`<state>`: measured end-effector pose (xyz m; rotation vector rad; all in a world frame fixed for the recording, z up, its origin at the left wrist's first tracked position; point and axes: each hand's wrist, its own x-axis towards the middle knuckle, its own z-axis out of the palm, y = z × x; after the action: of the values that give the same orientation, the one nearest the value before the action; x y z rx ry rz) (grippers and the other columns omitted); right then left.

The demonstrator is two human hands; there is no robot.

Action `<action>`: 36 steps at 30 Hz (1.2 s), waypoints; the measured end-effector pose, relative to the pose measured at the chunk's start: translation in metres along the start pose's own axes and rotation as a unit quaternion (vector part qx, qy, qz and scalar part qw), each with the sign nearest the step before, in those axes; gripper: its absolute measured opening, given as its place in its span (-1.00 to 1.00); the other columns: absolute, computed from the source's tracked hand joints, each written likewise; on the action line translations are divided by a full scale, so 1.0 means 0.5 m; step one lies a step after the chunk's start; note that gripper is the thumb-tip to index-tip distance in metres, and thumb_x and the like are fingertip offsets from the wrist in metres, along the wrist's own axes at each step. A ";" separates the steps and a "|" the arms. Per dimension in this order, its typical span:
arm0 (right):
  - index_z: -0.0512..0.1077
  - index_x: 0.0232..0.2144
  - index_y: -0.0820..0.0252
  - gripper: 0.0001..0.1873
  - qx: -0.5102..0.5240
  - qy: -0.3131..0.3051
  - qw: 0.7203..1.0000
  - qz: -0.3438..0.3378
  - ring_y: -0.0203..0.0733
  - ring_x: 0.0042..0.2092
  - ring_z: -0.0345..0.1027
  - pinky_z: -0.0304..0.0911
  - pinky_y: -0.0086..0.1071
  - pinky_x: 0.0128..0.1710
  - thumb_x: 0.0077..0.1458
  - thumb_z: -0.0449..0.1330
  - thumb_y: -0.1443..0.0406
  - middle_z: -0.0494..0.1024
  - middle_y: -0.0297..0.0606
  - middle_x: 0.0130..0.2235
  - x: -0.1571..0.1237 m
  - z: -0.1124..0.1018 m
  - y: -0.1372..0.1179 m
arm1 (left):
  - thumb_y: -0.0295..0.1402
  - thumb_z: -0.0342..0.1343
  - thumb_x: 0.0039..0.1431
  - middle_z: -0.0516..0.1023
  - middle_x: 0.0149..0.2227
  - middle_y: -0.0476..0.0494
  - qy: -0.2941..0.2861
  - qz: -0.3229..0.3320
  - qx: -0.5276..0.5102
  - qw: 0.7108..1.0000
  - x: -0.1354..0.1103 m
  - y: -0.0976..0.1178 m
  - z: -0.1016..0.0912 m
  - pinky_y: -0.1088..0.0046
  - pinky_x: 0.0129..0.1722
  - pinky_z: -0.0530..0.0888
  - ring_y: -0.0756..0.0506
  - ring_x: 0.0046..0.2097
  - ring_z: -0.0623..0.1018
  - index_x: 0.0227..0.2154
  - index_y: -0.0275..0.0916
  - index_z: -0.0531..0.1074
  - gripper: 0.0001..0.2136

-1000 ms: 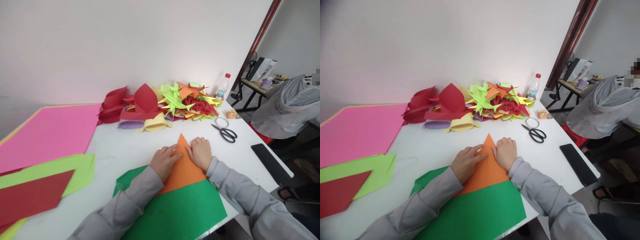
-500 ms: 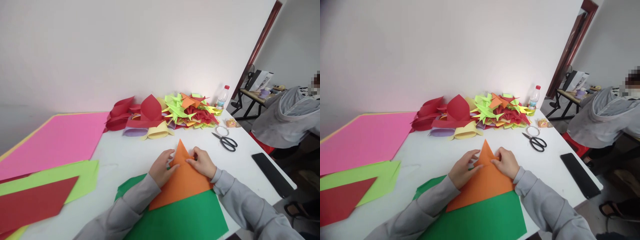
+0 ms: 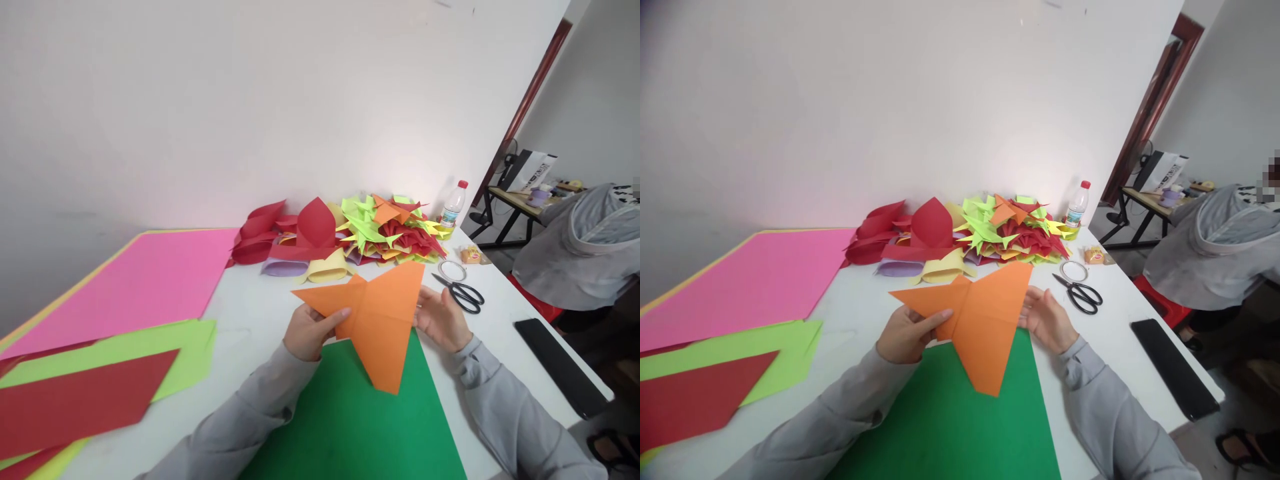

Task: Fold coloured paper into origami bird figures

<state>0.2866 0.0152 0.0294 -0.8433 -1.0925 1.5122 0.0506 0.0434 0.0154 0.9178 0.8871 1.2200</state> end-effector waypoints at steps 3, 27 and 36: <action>0.45 -0.06 0.12 -0.39 -0.034 -0.030 0.999 0.023 -0.03 -0.08 0.47 0.35 -0.16 -0.06 -0.17 0.39 0.02 0.54 -0.12 -0.03 -0.006 0.024 0.021 | -0.18 0.44 -0.37 0.63 -0.16 -0.29 0.020 0.002 0.009 1.000 -0.011 -0.007 0.009 0.16 -0.28 0.60 -0.37 -0.12 0.58 -0.22 -0.33 0.52 -0.44; 0.59 -0.35 0.17 -0.72 -0.018 0.059 0.998 0.033 -0.20 -0.34 0.49 0.39 -0.31 -0.29 -0.20 0.43 0.22 0.63 -0.27 -0.33 -0.010 0.000 0.030 | -0.27 0.39 -0.21 0.56 -0.60 -0.04 -0.091 -0.119 0.013 0.989 -0.027 -0.007 -0.004 0.39 -0.60 0.53 -0.08 -0.61 0.52 -0.35 -0.25 0.61 -0.71; 0.55 -0.29 0.25 -0.54 0.135 0.001 0.988 0.072 -0.13 -0.25 0.49 0.35 -0.32 -0.20 -0.14 0.31 0.02 0.62 -0.18 -0.26 -0.006 -0.010 0.017 | -0.31 0.35 -0.08 0.61 -0.52 -0.07 -0.178 -0.115 -0.085 0.974 -0.020 -0.008 -0.012 0.51 -0.60 0.50 -0.07 -0.56 0.57 -0.31 -0.23 0.56 -0.77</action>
<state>0.2891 0.0128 0.0195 -0.7462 -0.8143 1.7343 0.0450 0.0337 0.0102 0.8370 0.5737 0.8820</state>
